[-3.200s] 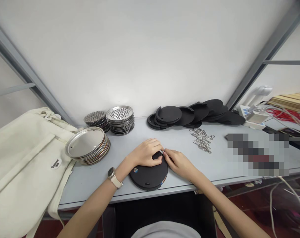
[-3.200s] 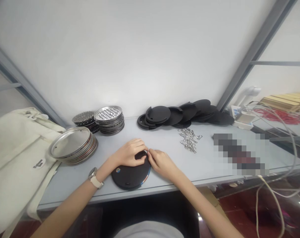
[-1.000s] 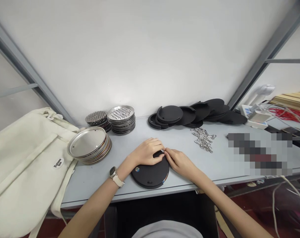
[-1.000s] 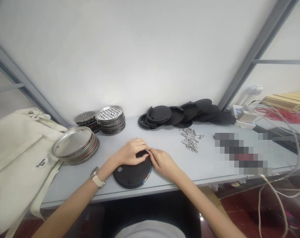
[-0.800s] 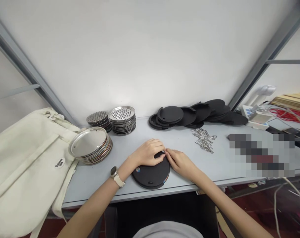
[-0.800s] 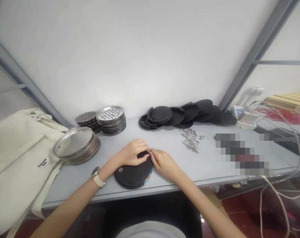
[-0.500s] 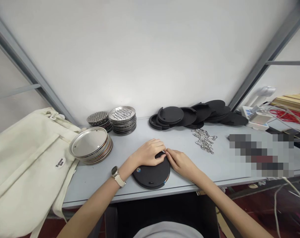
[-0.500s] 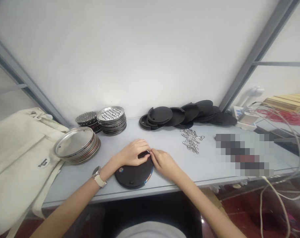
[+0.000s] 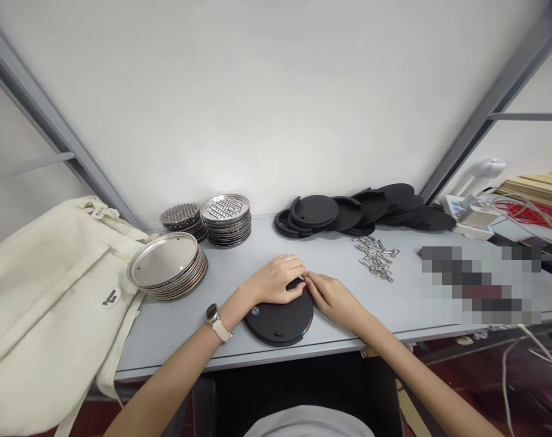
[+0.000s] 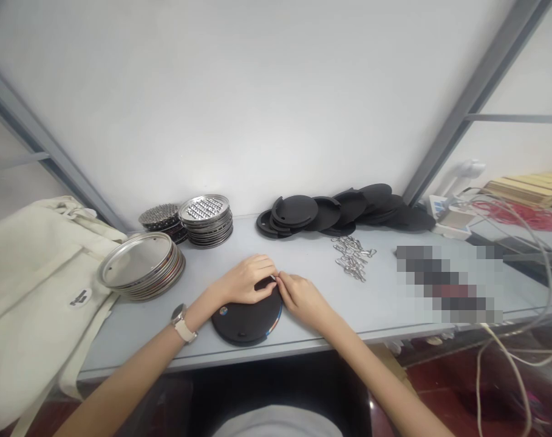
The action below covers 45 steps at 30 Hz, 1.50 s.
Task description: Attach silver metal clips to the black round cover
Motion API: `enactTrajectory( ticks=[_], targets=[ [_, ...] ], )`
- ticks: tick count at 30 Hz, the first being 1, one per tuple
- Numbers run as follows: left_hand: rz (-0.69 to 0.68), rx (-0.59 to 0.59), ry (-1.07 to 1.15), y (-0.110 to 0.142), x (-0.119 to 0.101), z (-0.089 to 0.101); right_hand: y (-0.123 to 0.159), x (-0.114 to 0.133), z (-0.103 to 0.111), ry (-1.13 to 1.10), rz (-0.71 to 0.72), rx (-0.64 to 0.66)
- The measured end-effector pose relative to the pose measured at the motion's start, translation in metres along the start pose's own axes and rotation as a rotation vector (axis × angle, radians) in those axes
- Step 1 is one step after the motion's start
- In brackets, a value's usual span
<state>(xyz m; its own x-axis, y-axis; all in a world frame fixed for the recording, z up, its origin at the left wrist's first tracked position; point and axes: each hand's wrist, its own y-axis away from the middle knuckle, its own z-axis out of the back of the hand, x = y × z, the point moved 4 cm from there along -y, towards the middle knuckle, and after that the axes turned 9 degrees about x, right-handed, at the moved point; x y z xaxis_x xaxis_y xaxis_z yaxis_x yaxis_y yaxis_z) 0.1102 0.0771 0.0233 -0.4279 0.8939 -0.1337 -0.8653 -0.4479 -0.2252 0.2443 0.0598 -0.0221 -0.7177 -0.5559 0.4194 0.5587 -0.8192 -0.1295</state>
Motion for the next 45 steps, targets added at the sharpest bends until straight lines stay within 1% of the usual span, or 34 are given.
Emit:
enactTrajectory(
  ticks=[9, 21, 45],
  targets=[
    [-0.005, 0.004, 0.010, -0.0002, -0.0004, 0.0001, 0.0004, -0.0005, -0.0006, 0.000, -0.002, -0.008],
    [-0.015, 0.009, -0.049, 0.0033, 0.0017, -0.0006, -0.0005, 0.0013, 0.0024, -0.048, 0.007, 0.002],
    [0.021, -0.025, -0.109, 0.0037, -0.0002, 0.0030, -0.0003, 0.0004, 0.0020, -0.044, 0.002, 0.017]
  ],
)
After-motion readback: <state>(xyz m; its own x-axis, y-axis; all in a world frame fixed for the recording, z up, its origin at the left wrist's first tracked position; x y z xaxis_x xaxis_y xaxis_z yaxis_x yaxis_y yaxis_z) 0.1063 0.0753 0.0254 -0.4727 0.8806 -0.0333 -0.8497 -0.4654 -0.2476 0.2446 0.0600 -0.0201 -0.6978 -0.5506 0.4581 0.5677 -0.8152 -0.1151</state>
